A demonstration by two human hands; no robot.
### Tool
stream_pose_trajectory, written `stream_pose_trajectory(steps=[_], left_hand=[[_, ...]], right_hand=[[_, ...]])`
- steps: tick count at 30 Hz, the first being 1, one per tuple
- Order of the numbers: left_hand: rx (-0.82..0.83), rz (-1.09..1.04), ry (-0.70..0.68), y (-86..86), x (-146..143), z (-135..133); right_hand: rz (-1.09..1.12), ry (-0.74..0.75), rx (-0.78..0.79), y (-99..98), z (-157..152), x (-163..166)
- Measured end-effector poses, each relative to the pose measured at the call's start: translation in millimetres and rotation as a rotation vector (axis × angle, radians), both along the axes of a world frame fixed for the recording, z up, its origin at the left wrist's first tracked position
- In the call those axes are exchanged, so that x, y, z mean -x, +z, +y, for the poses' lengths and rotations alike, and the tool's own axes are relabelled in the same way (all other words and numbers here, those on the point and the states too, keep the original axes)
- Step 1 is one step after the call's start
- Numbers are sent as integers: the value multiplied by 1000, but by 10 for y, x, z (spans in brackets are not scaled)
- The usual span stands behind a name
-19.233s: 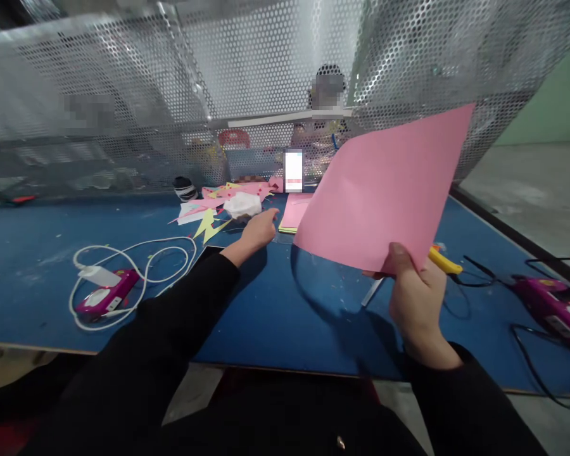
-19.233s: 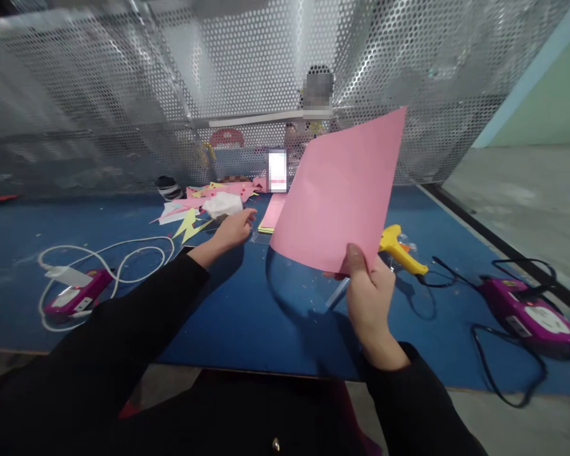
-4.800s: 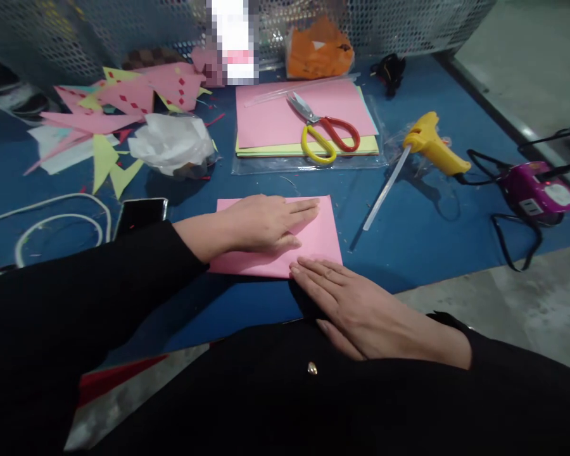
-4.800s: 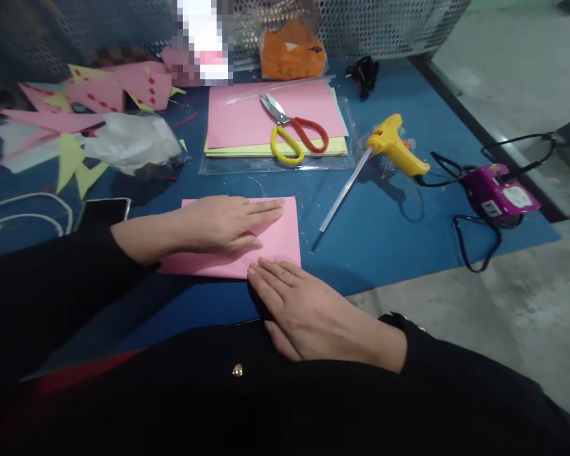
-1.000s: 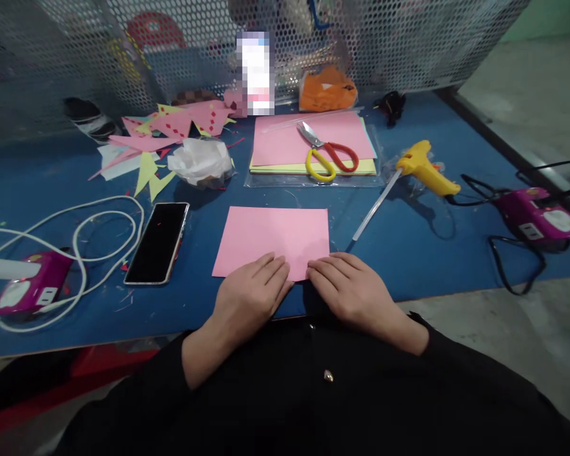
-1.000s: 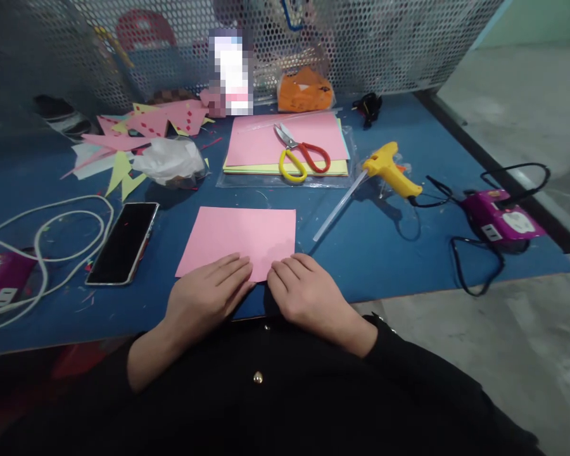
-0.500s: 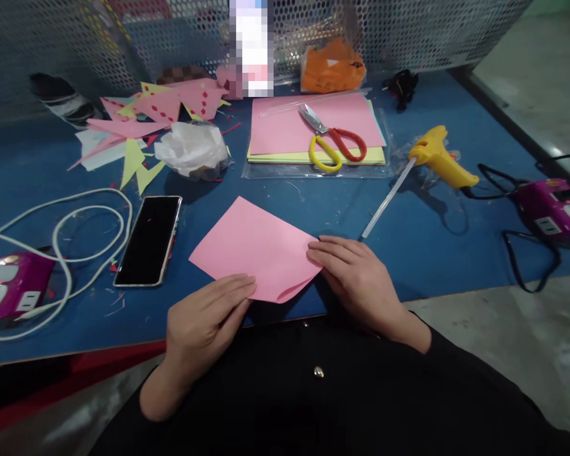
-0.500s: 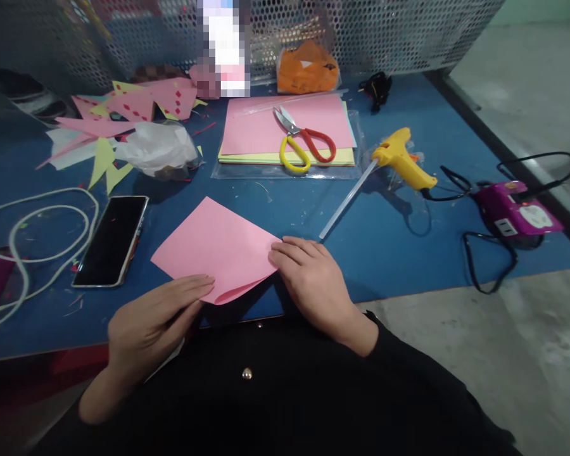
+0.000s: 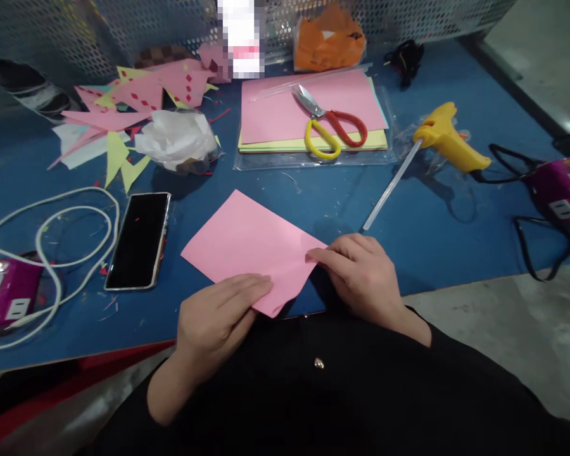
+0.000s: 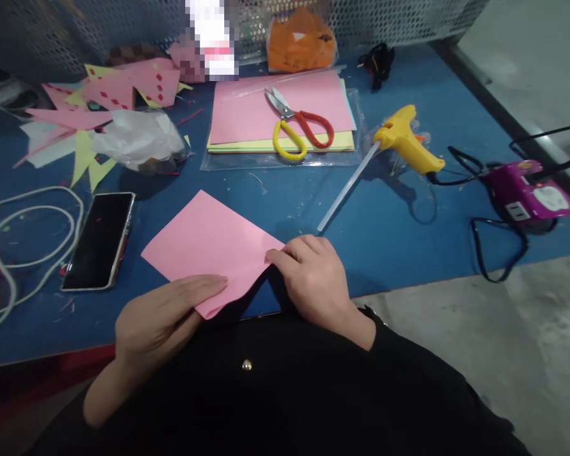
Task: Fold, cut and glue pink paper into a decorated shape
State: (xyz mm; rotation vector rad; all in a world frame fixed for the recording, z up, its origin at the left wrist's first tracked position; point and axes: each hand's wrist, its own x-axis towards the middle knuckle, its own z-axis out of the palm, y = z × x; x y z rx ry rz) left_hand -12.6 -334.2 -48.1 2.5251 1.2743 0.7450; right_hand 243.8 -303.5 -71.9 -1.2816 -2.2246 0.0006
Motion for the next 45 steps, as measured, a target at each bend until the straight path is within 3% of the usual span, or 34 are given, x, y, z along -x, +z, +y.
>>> stream_pose_trajectory(steps=[11,18,22,29,38,45], left_hand=[[412,-135,498,168,-143,345],[624,-154,499,192,-125,600],[579,-90,455,210,-114,657],[224,132,407,216,-159,587],[382,96,412,189,-189,788],[346,82,442,120,-209,870]], right_hand=[[159,-131,193,-9,-23,-28],[127,-131,262,14,33,-33],[95,-143,279,27,69,-24],[105,-139,290,39,84,-21],[82,-171,290,34,77,9],[86,-184,283,38,93,11]])
